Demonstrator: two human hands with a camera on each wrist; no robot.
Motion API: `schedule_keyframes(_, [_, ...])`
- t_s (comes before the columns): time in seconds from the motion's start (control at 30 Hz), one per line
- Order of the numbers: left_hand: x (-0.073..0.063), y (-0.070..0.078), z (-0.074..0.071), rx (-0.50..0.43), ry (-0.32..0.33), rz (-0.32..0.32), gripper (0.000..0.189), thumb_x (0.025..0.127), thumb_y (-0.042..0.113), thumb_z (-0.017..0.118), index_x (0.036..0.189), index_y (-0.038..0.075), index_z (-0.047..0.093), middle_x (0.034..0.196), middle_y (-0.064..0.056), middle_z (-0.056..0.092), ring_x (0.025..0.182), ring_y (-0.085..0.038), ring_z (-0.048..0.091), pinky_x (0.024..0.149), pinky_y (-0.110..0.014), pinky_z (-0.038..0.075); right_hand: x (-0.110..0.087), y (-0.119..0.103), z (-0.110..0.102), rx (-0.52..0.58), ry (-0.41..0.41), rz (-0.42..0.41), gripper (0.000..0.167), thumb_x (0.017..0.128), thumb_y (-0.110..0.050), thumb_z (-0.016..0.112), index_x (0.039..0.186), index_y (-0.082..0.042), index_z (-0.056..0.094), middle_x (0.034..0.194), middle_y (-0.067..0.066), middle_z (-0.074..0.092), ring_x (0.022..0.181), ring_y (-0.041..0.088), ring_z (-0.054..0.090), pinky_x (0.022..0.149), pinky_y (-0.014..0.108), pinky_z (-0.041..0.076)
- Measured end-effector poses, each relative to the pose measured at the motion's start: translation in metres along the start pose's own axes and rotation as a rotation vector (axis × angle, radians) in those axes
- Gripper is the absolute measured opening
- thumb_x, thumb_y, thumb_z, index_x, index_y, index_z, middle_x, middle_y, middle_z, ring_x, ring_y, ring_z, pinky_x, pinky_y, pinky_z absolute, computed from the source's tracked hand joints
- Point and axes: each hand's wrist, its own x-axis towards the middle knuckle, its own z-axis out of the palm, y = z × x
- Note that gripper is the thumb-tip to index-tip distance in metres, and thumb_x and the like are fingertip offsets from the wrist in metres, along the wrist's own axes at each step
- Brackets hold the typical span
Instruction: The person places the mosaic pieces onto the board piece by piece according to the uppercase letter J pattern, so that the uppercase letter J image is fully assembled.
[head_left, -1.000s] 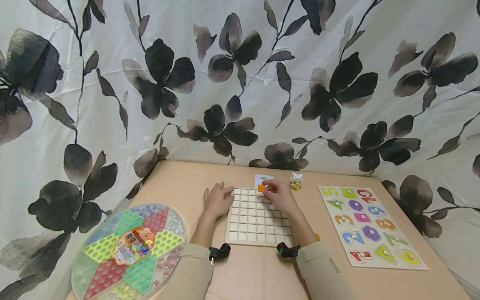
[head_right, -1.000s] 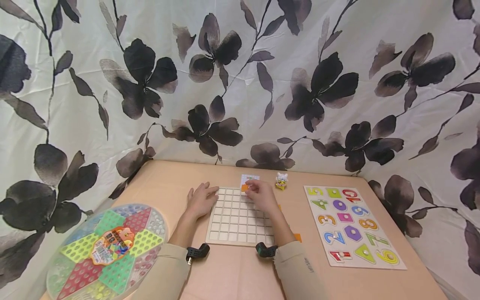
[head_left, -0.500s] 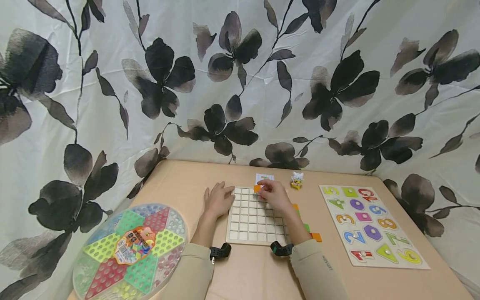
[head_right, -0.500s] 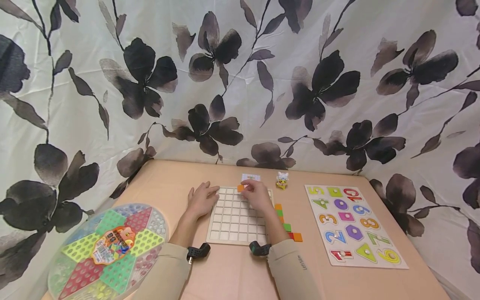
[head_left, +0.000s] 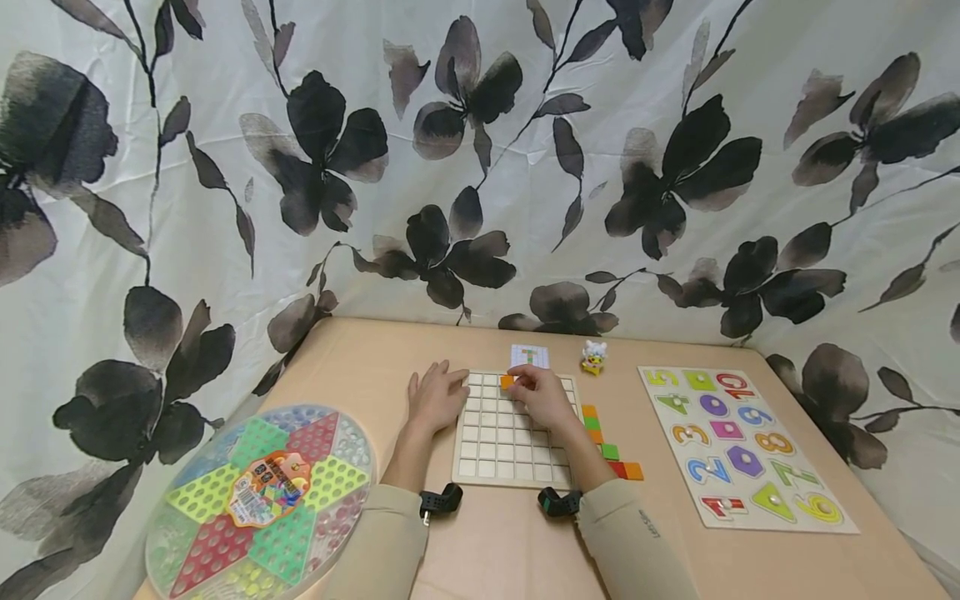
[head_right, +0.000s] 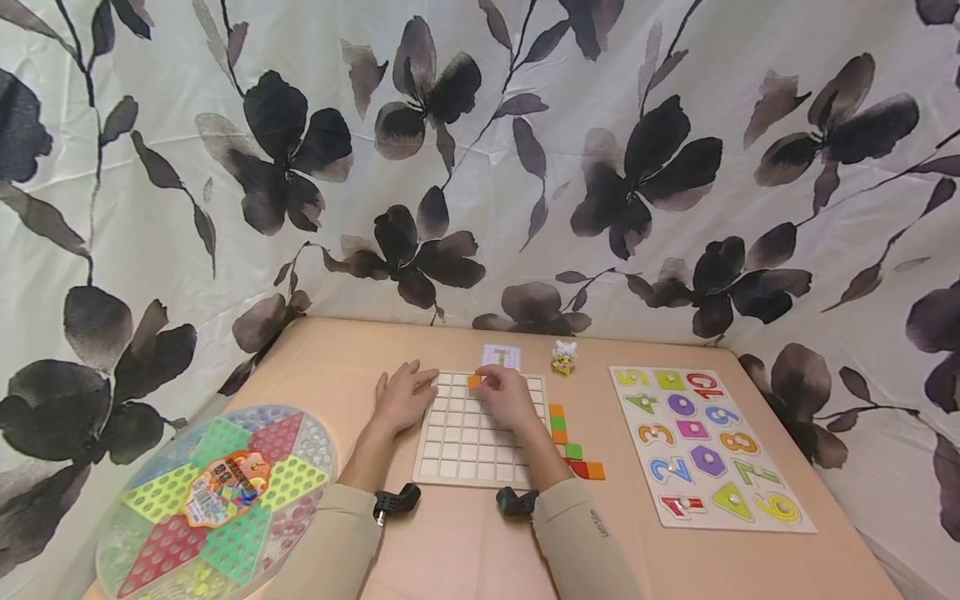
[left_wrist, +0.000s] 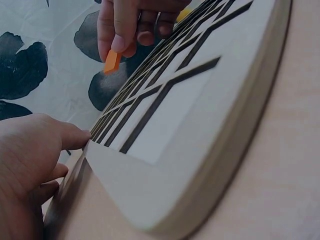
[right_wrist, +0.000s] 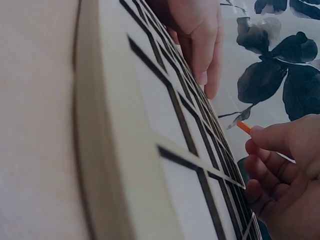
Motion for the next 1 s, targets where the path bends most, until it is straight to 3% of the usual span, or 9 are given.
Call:
schedule_keyframes(0.7, [-0.0011, -0.0009, -0.0017, -0.007, 0.008, 0.004, 0.039, 0.101, 0.027, 0.062, 0.138, 0.018, 0.069, 0.163, -0.019, 0.043, 0.156, -0.041, 0.030, 0.127, -0.067, 0.005, -0.0013, 0.0050, 0.0087, -0.181, 0.003, -0.040, 0.027, 0.099, -0.007, 0.069, 0.125, 0.000, 0.073, 0.095, 0.008, 0.070, 0.082, 0.019, 0.057, 0.072, 0.031, 0.049])
schedule_keyframes(1.0, [-0.0016, -0.0005, -0.0006, -0.014, -0.003, -0.003, 0.039, 0.102, 0.028, 0.061, 0.140, 0.019, 0.068, 0.164, -0.018, 0.041, 0.157, -0.040, 0.028, 0.128, -0.065, 0.003, -0.0045, 0.0064, 0.0103, -0.241, -0.003, -0.056, 0.028, 0.099, -0.006, 0.069, 0.126, 0.001, 0.072, 0.105, 0.011, 0.070, 0.087, 0.019, 0.058, 0.076, 0.033, 0.050])
